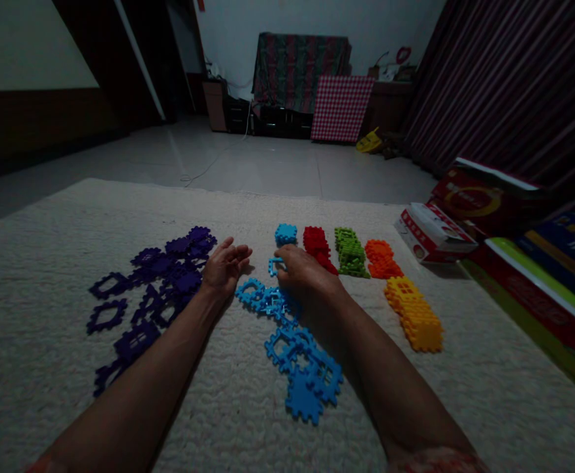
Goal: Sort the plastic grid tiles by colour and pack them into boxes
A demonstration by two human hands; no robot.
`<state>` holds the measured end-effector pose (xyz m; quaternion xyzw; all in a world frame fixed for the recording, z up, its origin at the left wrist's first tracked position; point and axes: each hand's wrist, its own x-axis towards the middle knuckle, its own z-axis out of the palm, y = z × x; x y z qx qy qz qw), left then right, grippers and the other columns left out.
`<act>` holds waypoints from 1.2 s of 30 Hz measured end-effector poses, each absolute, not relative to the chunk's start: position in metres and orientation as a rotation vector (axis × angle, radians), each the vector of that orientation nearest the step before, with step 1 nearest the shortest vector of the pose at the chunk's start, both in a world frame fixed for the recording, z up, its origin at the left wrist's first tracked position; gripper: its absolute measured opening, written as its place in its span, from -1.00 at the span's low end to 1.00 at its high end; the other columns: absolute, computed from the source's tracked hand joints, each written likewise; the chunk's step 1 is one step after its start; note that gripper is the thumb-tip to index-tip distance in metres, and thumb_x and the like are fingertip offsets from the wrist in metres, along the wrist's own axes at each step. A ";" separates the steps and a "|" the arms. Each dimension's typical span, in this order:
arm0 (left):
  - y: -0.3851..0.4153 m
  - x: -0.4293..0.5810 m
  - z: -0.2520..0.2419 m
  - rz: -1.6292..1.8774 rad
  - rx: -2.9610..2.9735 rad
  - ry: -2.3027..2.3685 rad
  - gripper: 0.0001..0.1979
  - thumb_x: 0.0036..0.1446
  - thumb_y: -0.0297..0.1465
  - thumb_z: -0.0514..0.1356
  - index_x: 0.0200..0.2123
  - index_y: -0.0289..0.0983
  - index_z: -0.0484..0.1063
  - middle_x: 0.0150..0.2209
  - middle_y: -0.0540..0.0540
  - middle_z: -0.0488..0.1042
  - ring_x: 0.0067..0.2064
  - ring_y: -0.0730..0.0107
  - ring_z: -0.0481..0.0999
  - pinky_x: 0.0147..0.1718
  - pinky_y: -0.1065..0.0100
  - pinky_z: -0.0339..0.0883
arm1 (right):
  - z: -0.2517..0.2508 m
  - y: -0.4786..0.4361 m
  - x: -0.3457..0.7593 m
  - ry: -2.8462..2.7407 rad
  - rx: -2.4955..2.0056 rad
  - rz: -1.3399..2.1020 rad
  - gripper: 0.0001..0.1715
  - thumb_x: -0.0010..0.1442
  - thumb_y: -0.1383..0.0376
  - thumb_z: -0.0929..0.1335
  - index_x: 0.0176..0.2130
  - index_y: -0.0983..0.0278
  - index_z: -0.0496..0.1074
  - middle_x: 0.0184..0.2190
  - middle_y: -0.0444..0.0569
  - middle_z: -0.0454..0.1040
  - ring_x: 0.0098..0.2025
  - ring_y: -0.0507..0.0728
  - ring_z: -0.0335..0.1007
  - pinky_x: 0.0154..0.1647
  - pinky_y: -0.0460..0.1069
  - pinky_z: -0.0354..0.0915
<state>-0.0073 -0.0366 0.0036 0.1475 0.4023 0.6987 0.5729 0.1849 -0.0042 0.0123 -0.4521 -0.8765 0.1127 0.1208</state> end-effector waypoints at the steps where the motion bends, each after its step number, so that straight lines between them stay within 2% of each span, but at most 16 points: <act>1: -0.037 -0.007 0.005 1.636 0.343 0.949 -0.44 0.00 -0.54 0.21 0.13 -0.27 0.28 -0.47 -0.01 0.56 -0.38 0.36 0.61 -0.35 0.41 0.36 | 0.012 -0.004 0.186 -2.589 -1.288 0.362 -0.55 0.17 0.39 0.34 0.07 0.23 0.42 0.10 0.06 0.44 0.11 0.16 0.35 0.12 -0.01 0.22; 5: -0.038 -0.006 0.008 1.626 0.326 0.962 -0.43 0.01 -0.56 0.20 0.14 -0.27 0.26 -0.48 -0.01 0.56 -0.40 0.36 0.60 -0.33 0.40 0.35 | 0.015 -0.004 0.183 -2.652 -1.303 0.400 -0.58 0.11 0.44 0.35 -0.01 0.23 0.43 0.02 0.07 0.44 0.06 0.18 0.34 0.05 0.01 0.25; 8: -0.038 -0.006 0.007 1.629 0.328 0.951 -0.41 0.02 -0.55 0.22 0.16 -0.28 0.26 -0.47 -0.03 0.56 -0.38 0.33 0.61 -0.32 0.39 0.35 | 0.020 -0.011 0.179 -2.653 -1.295 0.292 -0.55 0.14 0.42 0.34 0.05 0.26 0.40 0.01 0.10 0.42 0.02 0.19 0.34 0.01 0.02 0.25; 11: -0.037 -0.007 0.004 1.638 0.335 0.944 -0.41 0.02 -0.54 0.22 0.17 -0.30 0.26 -0.46 -0.05 0.57 -0.37 0.32 0.61 -0.31 0.38 0.35 | 0.022 -0.015 0.175 -2.587 -1.251 0.070 -0.46 0.16 0.40 0.34 0.15 0.31 0.34 0.07 0.17 0.41 0.07 0.24 0.30 0.06 0.07 0.21; 19: -0.038 -0.007 0.006 1.632 0.330 0.959 -0.41 0.01 -0.54 0.22 0.16 -0.30 0.27 -0.47 -0.02 0.57 -0.39 0.35 0.61 -0.35 0.41 0.34 | 0.010 0.005 0.167 -2.341 -1.298 -0.318 -0.42 0.18 0.37 0.34 0.18 0.37 0.31 0.14 0.22 0.41 0.16 0.36 0.17 0.26 0.26 -0.07; 24: -0.038 -0.006 0.007 1.635 0.334 0.958 -0.41 0.00 -0.55 0.22 0.15 -0.31 0.28 -0.47 -0.03 0.57 -0.39 0.35 0.61 -0.35 0.40 0.35 | 0.005 0.010 0.168 -2.341 -1.347 -0.370 -0.48 0.25 0.40 0.28 0.20 0.32 0.32 0.15 0.19 0.42 0.21 0.36 0.11 0.31 0.36 -0.21; 29: -0.037 -0.006 0.004 1.644 0.341 0.949 -0.41 0.00 -0.55 0.23 0.15 -0.33 0.28 -0.46 -0.06 0.57 -0.38 0.33 0.61 -0.34 0.39 0.36 | 0.004 0.011 0.170 -2.339 -1.363 -0.375 -0.55 0.29 0.38 0.28 0.15 0.31 0.35 0.14 0.18 0.43 0.23 0.38 0.09 0.30 0.39 -0.19; 36: -0.036 -0.007 0.003 1.645 0.351 0.940 -0.42 -0.02 -0.53 0.24 0.13 -0.33 0.29 -0.46 -0.06 0.57 -0.38 0.32 0.61 -0.33 0.38 0.35 | 0.003 0.011 0.173 -2.340 -1.365 -0.373 -0.52 0.27 0.37 0.31 0.17 0.30 0.33 0.19 0.18 0.38 0.23 0.38 0.10 0.30 0.37 -0.18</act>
